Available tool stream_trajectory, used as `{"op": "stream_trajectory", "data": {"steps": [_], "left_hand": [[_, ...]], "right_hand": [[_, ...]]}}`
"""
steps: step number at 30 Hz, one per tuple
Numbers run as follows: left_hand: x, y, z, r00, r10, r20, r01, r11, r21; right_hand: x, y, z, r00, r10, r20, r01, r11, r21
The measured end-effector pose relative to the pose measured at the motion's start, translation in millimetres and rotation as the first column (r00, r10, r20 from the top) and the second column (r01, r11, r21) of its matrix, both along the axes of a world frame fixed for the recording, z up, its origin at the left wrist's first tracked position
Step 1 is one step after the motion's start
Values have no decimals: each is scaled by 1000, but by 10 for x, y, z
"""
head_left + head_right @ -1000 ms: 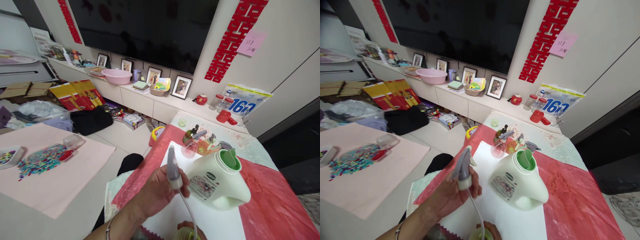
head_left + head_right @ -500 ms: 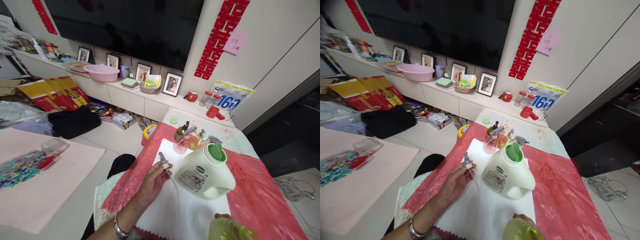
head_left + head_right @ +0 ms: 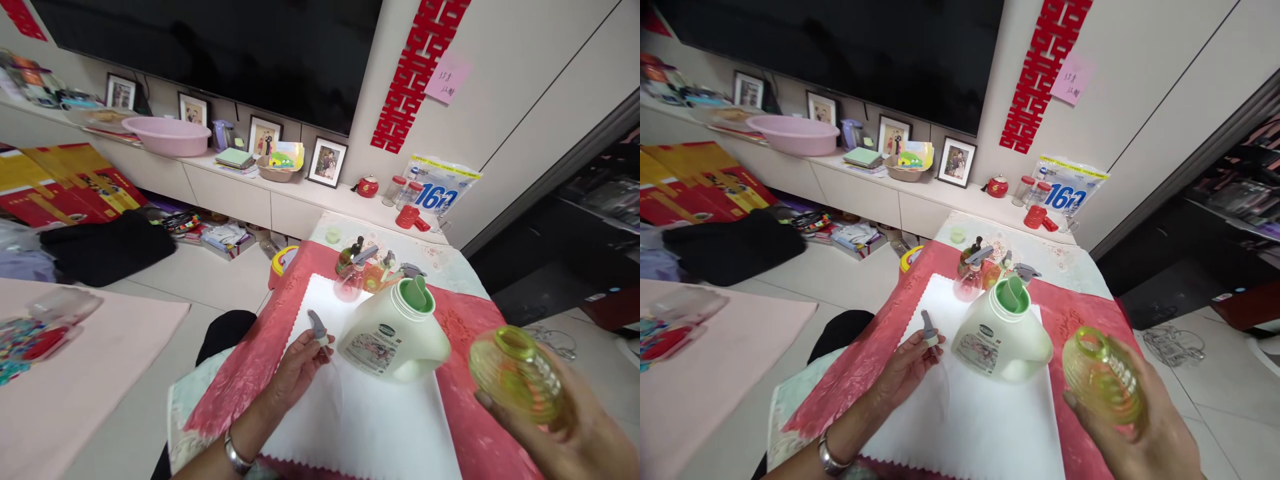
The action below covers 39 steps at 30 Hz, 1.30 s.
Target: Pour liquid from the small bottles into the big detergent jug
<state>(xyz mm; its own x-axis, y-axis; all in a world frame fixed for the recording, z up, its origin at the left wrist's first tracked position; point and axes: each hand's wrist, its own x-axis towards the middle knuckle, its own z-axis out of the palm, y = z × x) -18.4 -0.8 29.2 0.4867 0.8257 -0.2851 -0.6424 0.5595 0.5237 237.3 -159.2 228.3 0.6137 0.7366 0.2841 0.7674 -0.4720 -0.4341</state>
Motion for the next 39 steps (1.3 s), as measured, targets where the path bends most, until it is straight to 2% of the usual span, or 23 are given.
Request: {"op": "stream_trajectory", "data": {"steps": [2, 5, 8, 16, 21, 28, 35, 39], "left_hand": [[2, 5, -17, 1000, -11, 1, 11, 1000, 6], [7, 15, -53, 1000, -26, -3, 26, 1000, 17], [12, 24, -84, 1000, -29, -4, 29, 999, 20], [10, 26, -95, 999, -38, -14, 38, 999, 21], [16, 29, -108, 999, -39, -14, 39, 999, 23], [10, 36, -99, 999, -41, -11, 41, 999, 25], [11, 47, -95, 999, -42, -20, 43, 999, 20], [12, 39, -98, 999, -43, -17, 43, 999, 20]], "right_hand": [[101, 95, 39, 987, 91, 130, -94, 995, 18], [266, 222, 40, 927, 216, 306, -229, 973, 5], [314, 345, 77, 879, 258, 400, -267, 963, -35], [241, 537, 203, 785, 322, 529, -328, 941, -85], [248, 579, 264, 739, 324, 591, -314, 941, -124], [225, 629, 349, 629, 367, 685, -342, 922, -180], [194, 664, 438, 636, 382, 670, -315, 922, -227], [194, 661, 464, 545, 405, 734, -356, 905, -235]]}}
